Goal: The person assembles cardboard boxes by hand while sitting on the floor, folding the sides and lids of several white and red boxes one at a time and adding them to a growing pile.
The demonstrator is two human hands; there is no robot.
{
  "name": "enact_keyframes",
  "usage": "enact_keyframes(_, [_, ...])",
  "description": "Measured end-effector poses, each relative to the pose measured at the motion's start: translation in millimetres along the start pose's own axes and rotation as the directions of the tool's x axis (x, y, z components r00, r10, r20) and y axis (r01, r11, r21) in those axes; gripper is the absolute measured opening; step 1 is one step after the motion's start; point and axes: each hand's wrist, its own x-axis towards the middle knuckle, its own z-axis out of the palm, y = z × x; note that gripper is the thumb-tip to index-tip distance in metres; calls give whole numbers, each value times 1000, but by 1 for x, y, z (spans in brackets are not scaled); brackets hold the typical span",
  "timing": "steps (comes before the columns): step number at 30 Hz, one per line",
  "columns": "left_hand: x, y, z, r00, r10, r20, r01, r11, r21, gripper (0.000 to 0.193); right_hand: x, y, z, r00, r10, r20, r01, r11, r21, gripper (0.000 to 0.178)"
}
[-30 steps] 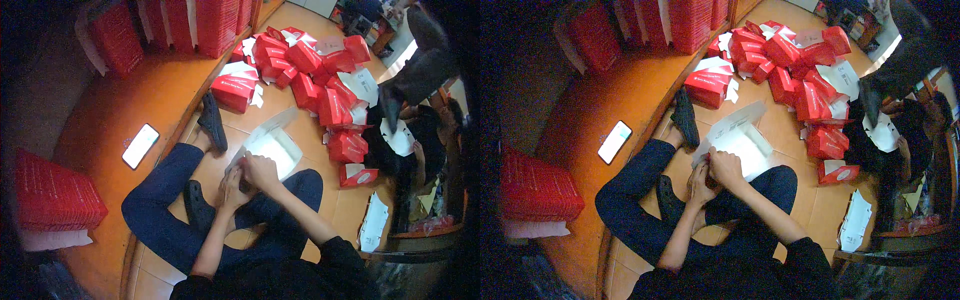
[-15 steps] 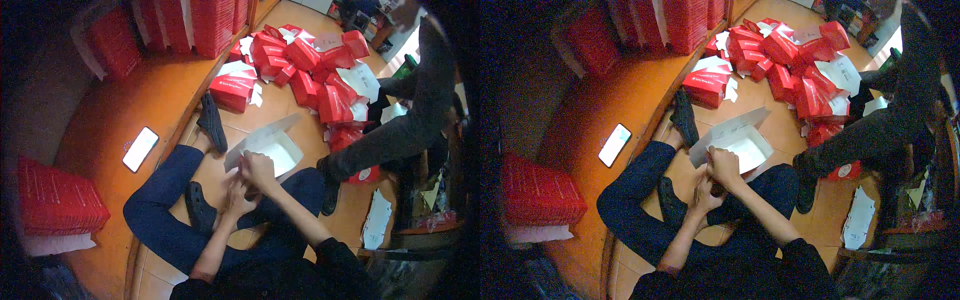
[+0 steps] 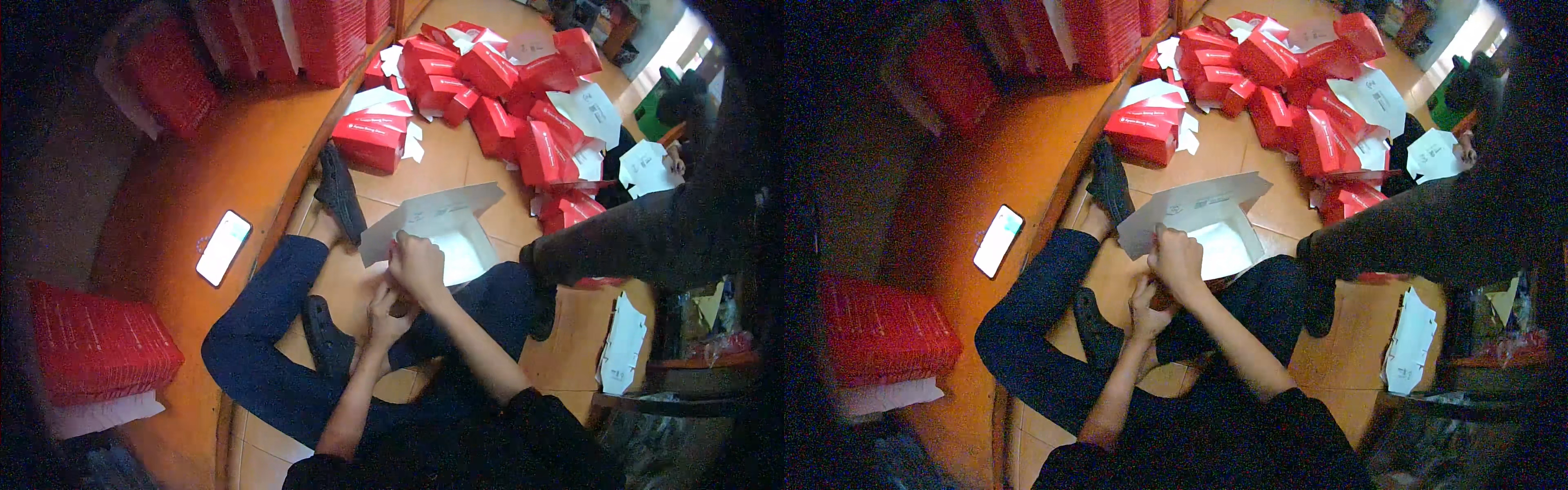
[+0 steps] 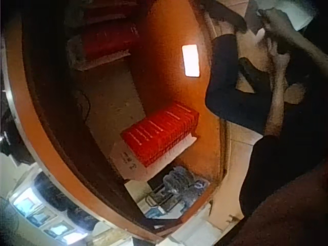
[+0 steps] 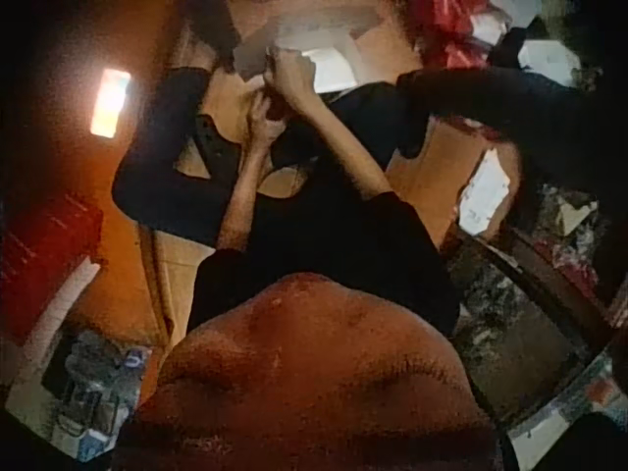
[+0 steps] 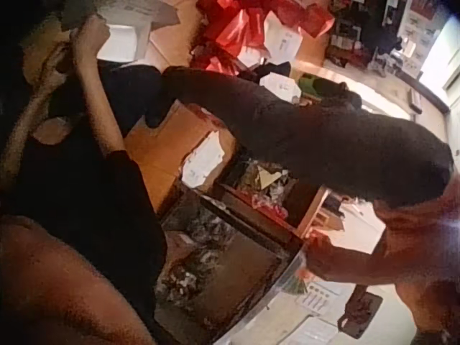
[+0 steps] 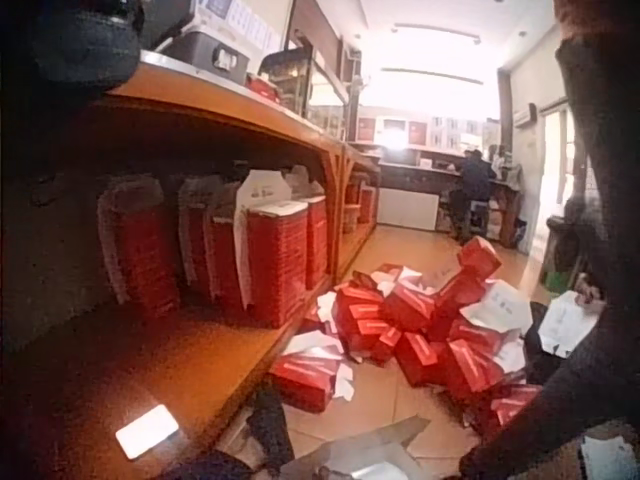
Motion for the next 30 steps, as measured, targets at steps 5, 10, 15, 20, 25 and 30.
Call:
enact_keyframes(5, [0,5,-3,998,39,49,-41,998,43,31,-5,9,13,999,21,38,-23,998,57,21])
enact_keyframes(10, [15,-6,-25,992,95,-85,-103,990,-100,13,-1,55,-46,954,89,-285,-137,979,-153,44])
enact_keyframes(15, [58,11,-33,970,-244,-13,233,938,-256,18,6,112,-49,929,350,119,-356,934,38,41])
enact_keyframes(20, [84,16,-14,991,-80,-105,107,954,280,25,0,101,-24,914,400,73,-394,915,-82,36])
enact_keyframes(25, [78,5,-16,986,-106,-129,130,971,200,20,-8,100,-10,927,374,37,-366,920,-142,33])
enact_keyframes(30, [72,-3,-13,983,-64,-172,100,973,209,21,-10,99,-12,917,398,33,-391,912,-127,30])
